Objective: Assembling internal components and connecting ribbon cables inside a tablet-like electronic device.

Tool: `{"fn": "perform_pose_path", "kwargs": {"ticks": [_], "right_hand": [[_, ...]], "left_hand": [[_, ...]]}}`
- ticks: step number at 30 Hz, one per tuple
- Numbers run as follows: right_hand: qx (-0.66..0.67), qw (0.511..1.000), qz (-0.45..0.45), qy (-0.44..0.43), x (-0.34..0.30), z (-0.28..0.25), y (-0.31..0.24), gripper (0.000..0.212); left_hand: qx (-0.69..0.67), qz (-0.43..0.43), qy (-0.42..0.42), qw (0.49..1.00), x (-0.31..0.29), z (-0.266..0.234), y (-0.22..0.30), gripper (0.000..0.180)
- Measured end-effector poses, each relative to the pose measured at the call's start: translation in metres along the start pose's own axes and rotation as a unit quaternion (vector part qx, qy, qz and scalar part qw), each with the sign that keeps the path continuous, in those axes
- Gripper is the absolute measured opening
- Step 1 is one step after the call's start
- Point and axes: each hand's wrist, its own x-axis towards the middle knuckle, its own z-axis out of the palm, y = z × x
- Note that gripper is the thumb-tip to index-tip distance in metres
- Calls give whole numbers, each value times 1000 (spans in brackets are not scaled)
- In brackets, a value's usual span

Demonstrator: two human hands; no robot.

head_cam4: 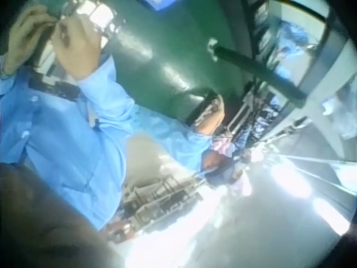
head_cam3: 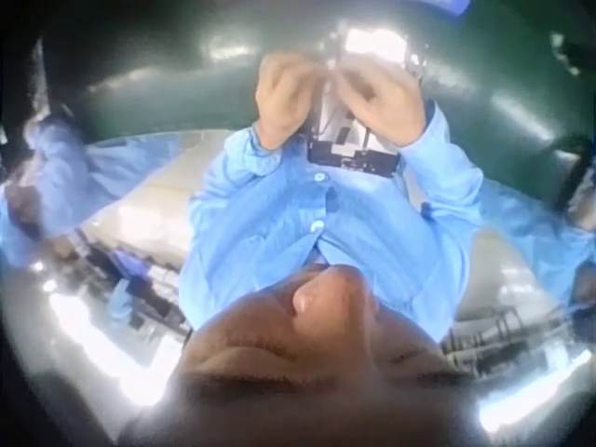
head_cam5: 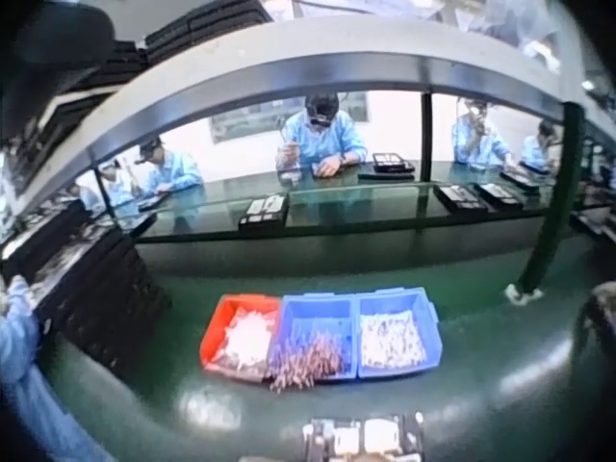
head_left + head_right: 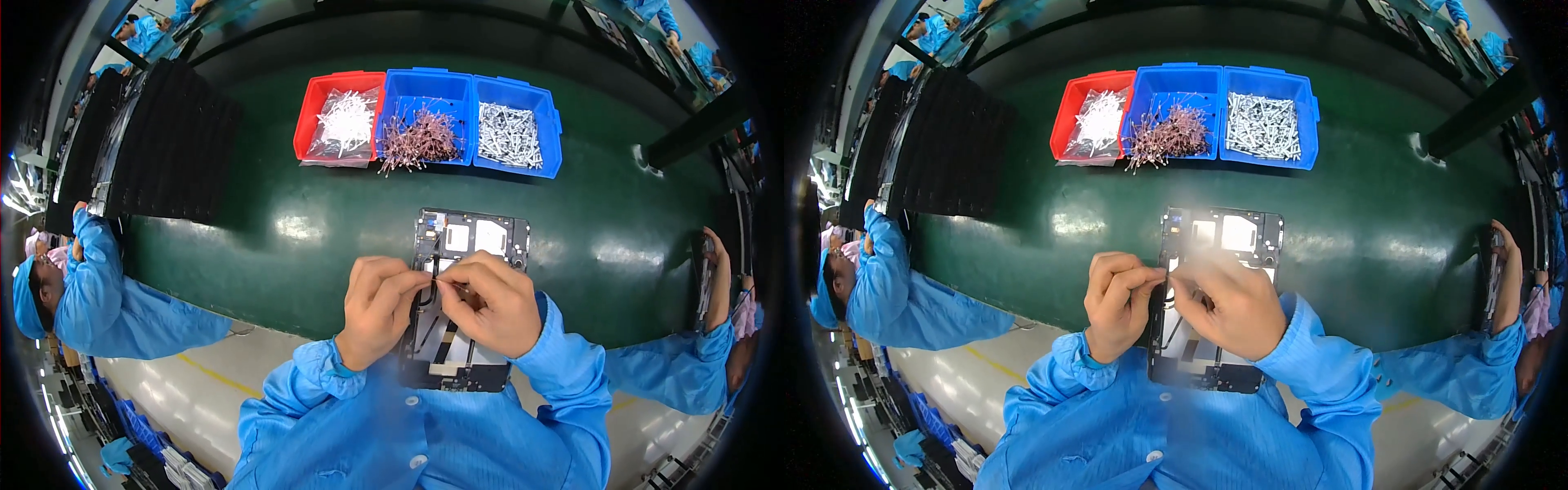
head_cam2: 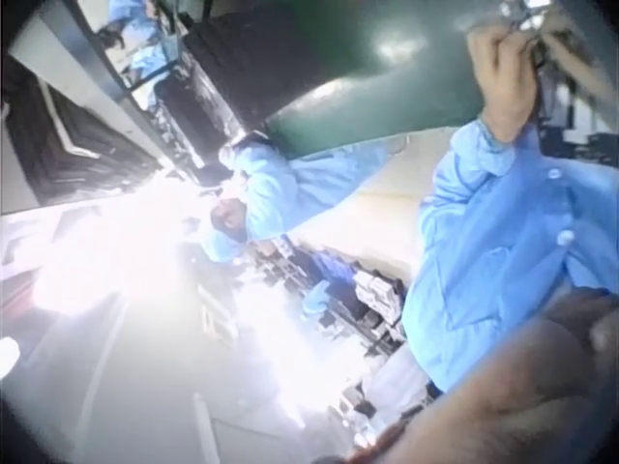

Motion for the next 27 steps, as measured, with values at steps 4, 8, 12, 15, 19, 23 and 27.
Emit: {"fn": "perform_pose_path", "kwargs": {"ticks": [4,8,12,15,19,23,27], "right_hand": [[-11,999,-31,-4,2,4,7,12],[-30,999,4,-29,12,6,17,12],[6,999,12,-29,15,18,34,10],[-5,999,14,-42,14,19,34,9],[-20,999,14,-47,12,21,36,9],[-28,999,18,-36,11,22,35,10],[-32,999,22,-37,10,23,35,10]], "left_hand": [[45,28,-23,998,-3,-4,-9,37],[-11,-182,-105,978,6,-16,-6,60],[-249,-411,-203,853,12,-29,-25,38],[-335,-473,-205,789,21,-26,-31,28],[-323,-468,-223,791,24,-22,-37,16],[-318,-472,-237,788,29,-20,-41,15],[-304,-468,-253,791,32,-20,-44,12]]}}
